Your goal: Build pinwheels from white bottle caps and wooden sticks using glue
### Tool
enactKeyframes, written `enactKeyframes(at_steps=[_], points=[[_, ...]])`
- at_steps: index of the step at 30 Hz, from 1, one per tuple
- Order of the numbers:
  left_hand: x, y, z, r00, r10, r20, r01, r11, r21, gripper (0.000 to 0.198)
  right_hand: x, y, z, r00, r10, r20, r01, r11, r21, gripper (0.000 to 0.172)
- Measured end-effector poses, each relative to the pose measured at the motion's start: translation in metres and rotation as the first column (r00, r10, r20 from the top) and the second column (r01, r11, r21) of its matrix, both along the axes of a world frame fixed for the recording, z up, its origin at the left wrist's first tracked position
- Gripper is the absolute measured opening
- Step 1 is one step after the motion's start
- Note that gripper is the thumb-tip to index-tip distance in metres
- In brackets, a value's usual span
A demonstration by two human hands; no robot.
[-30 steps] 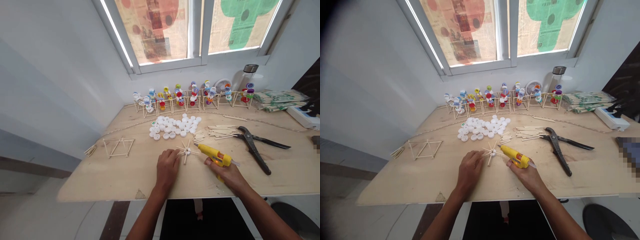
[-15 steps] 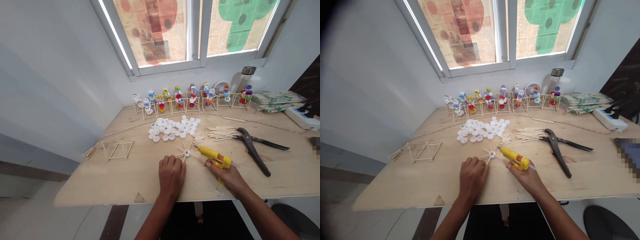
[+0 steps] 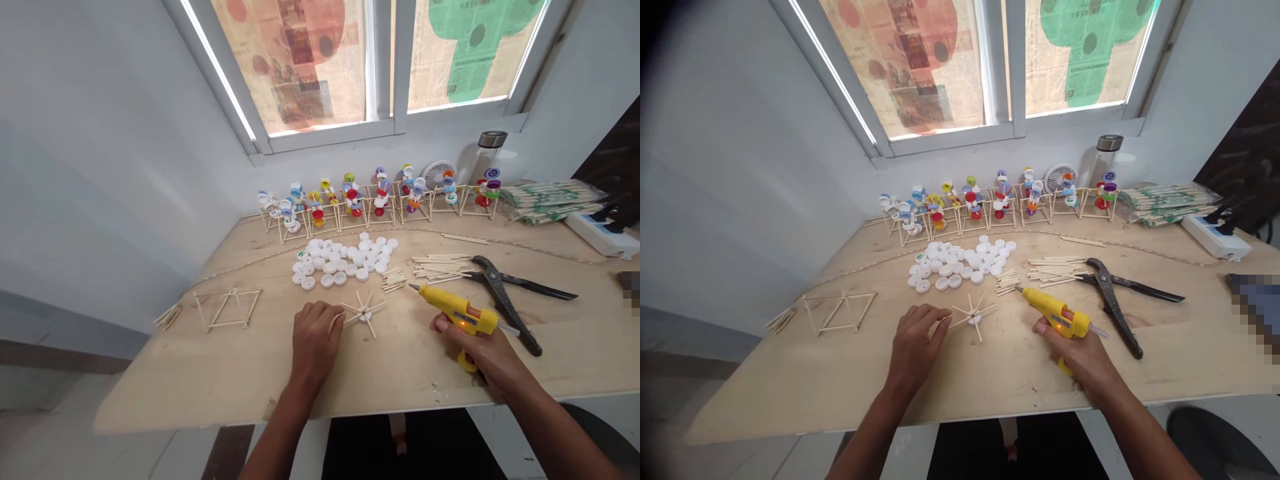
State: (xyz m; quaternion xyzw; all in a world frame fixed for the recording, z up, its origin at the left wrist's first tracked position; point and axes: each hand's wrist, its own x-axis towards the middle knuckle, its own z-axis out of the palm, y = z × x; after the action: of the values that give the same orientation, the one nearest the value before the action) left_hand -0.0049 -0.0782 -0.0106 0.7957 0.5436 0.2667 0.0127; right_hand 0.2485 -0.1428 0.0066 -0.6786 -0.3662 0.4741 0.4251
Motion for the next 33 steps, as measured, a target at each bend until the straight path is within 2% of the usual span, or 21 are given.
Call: enactKeyframes(at_steps=[3,7,10,14,20,28,30,33], points=[[0.023,0.014,0.013,0.994,-0.105,-0.025,0.104,0.994,-0.035,0.014,0.006,-0.001,0.003,0.999,-0.024,0.032,0.024,1.000,-0.007,0.033],[0.061,0.039,0.023,0.944,-0.275,-0.182,0.258,0.960,-0.112,0.016,0.011,-0.002,0.003,0.999,-0.011,0.051,0.012,1.000,-0.015,0.032],[0.085,0.053,0.021,0.889,-0.338,-0.308,0.301,0.940,-0.163,0.019,0.014,-0.003,-0.001,1.000,0.001,0.013,-0.001,1.000,0.017,0.031],[0.105,0.061,0.015,0.846,-0.346,-0.405,0.290,0.937,-0.195,0.018,0.016,-0.003,-0.007,0.999,-0.019,-0.031,0.020,0.999,0.032,0.036],[0.116,0.059,0.013,0.841,-0.339,-0.422,0.280,0.939,-0.198,0.020,0.018,-0.002,-0.010,0.996,-0.005,-0.085,0.011,0.997,0.074,0.036],[0.125,0.059,0.014,0.862,-0.307,-0.403,0.225,0.944,-0.240,0.018,0.016,-0.005,-0.007,0.998,-0.014,-0.063,0.014,1.000,-0.007,0.031],[0.126,0.058,0.017,0.872,-0.308,-0.381,0.223,0.942,-0.251,0.015,0.015,-0.006,-0.006,0.998,-0.025,-0.060,0.024,0.999,-0.029,0.032],[0.119,0.052,0.028,0.891,-0.302,-0.340,0.222,0.941,-0.255,0.013,0.015,-0.006,-0.005,0.997,-0.065,-0.040,0.066,0.998,0.023,0.032]])
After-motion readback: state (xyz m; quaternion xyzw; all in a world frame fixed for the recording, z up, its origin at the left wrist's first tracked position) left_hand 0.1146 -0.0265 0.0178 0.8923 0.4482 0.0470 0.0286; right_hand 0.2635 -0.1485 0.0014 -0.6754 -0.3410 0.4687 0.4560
